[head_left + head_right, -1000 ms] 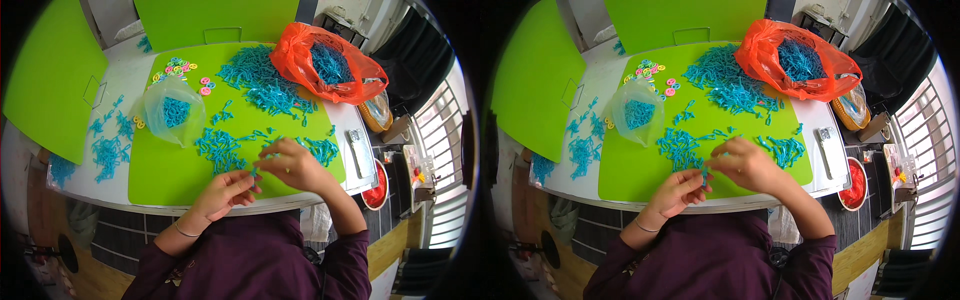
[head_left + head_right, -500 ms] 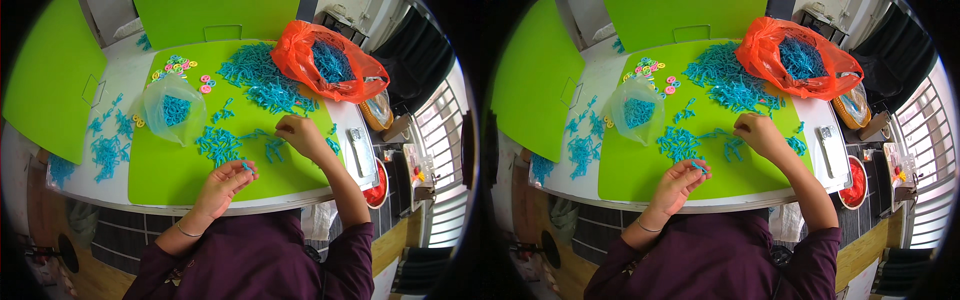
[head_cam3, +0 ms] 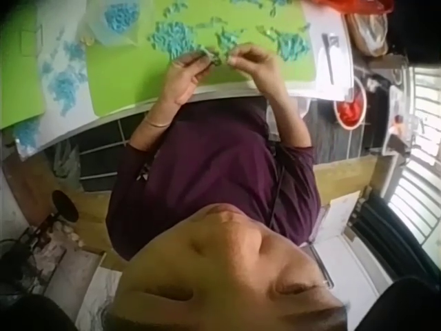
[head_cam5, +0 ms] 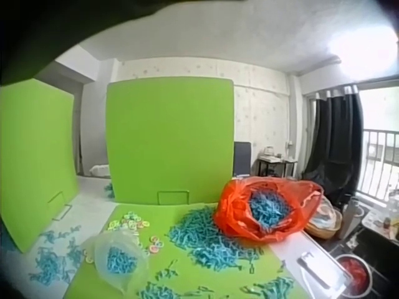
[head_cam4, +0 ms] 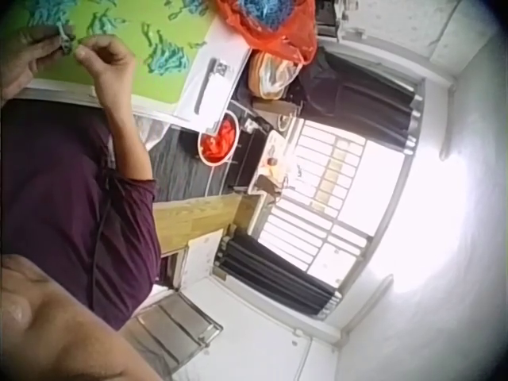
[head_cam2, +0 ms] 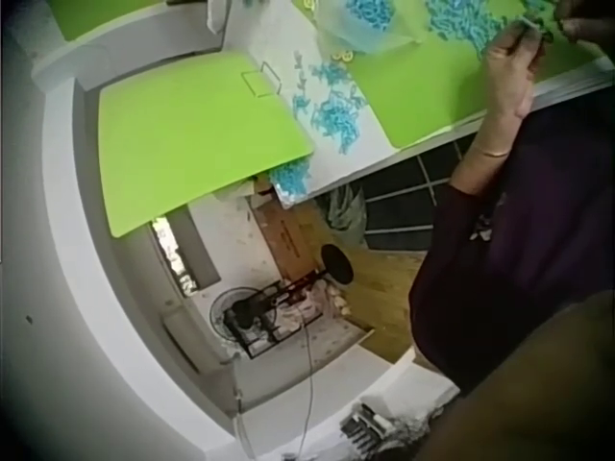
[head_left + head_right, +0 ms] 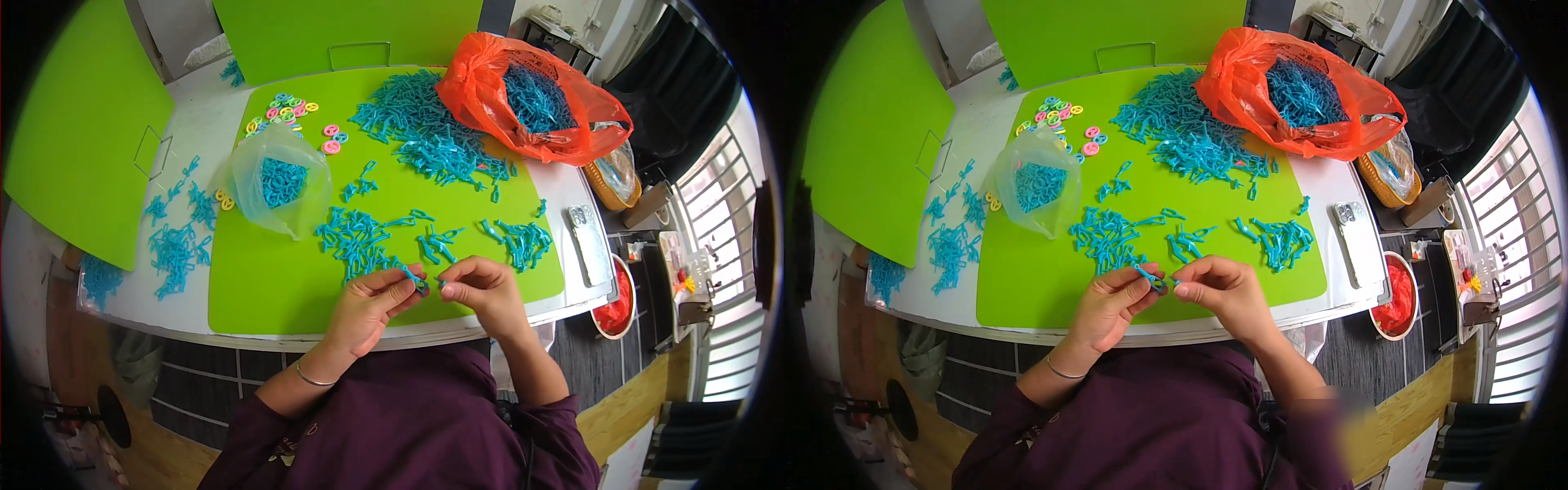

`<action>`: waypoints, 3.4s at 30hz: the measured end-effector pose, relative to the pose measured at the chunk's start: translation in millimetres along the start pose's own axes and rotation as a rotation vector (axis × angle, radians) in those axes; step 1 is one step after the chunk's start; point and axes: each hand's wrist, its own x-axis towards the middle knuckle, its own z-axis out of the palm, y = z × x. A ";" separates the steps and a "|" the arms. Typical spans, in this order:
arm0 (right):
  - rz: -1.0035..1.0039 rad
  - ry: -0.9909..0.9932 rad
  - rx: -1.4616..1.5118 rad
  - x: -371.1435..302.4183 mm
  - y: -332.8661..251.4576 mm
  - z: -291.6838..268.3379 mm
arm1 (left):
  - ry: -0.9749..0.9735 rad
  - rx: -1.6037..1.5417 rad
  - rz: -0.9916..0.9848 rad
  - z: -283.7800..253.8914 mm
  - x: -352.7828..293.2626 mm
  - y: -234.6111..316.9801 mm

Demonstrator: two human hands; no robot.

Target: Assembling small blue plastic toy components at a workbench.

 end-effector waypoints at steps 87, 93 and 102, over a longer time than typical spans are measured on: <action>-0.267 0.556 -1.177 123.3 -38.5 -164.4 | -0.141 0.192 -0.032 1.5 -13.0 19.5; -0.296 0.526 -1.235 127.4 -28.1 -162.4 | -0.241 0.066 -0.115 3.1 -11.0 16.7; -0.263 0.564 -1.284 106.3 -40.5 -137.5 | -0.205 0.128 -0.116 6.7 -11.1 18.3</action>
